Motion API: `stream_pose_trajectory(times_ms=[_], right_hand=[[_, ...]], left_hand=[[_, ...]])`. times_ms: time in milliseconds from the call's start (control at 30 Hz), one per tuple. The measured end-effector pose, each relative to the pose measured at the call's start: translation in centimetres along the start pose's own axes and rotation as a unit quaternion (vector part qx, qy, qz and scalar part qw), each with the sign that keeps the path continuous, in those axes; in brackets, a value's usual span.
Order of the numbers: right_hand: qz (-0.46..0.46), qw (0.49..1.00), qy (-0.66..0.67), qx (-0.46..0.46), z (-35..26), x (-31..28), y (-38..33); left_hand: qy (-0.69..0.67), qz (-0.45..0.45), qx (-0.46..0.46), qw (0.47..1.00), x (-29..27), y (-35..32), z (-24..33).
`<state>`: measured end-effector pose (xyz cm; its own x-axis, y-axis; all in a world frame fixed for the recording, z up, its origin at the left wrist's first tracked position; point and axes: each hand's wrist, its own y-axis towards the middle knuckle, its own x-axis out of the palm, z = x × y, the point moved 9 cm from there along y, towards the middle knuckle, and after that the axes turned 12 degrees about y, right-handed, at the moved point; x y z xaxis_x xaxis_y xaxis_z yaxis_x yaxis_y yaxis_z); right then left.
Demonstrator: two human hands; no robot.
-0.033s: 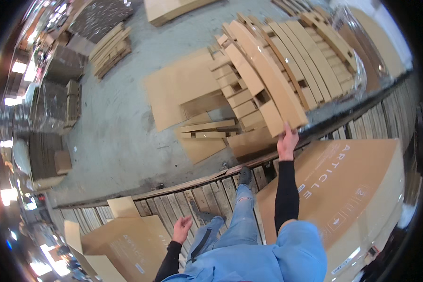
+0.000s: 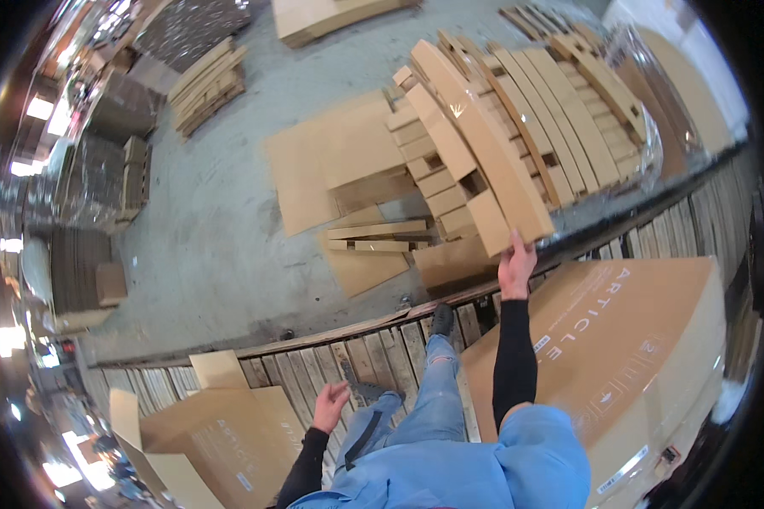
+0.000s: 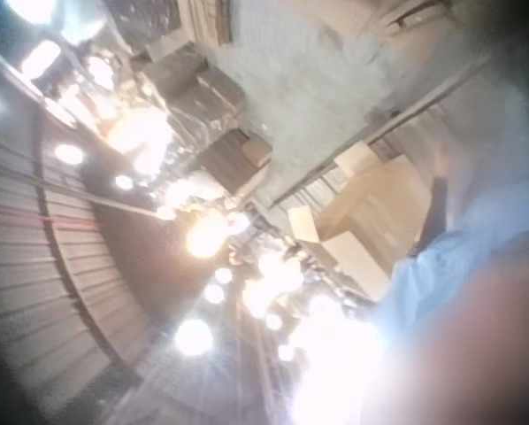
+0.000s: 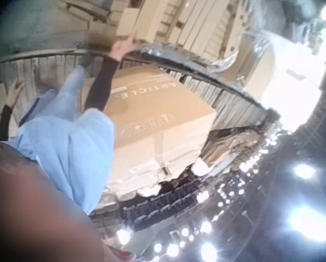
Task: The person assembles a cardboard box, places a wrapped wooden chair inside, adds foam padding and cardboard dividers, then seals the box with packing tape. The person handles multiple cardboard pieces and a tape dispenser to complete the packaging.
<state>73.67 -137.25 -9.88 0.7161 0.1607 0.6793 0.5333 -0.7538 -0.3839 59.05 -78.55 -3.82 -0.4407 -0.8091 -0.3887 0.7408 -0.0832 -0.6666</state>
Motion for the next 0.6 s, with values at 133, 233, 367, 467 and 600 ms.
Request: stream_pose_trajectory(times_ms=[133,233,367,467,600], right_hand=[[-0.080,0.996,-0.020,0.025,1.7,4.8,-11.4],[-0.168,0.984,-0.029,0.050,3.5,9.4,-21.9],[-0.244,0.960,-0.065,0.123,4.2,13.7,-36.2],[-0.317,0.924,-0.084,0.195,5.1,15.3,-46.5],[-0.374,0.856,-0.195,0.298,7.3,11.7,-56.6]], left_hand=[[-0.187,-0.019,0.058,0.981,-0.6,4.2,1.4],[-0.299,-0.003,0.120,0.947,-4.1,4.9,2.9],[-0.489,-0.015,0.178,0.854,-11.3,2.2,3.0],[-0.571,-0.050,0.296,0.764,-19.8,-2.2,2.2],[-0.660,0.120,0.407,0.620,-33.5,-12.7,-4.0]])
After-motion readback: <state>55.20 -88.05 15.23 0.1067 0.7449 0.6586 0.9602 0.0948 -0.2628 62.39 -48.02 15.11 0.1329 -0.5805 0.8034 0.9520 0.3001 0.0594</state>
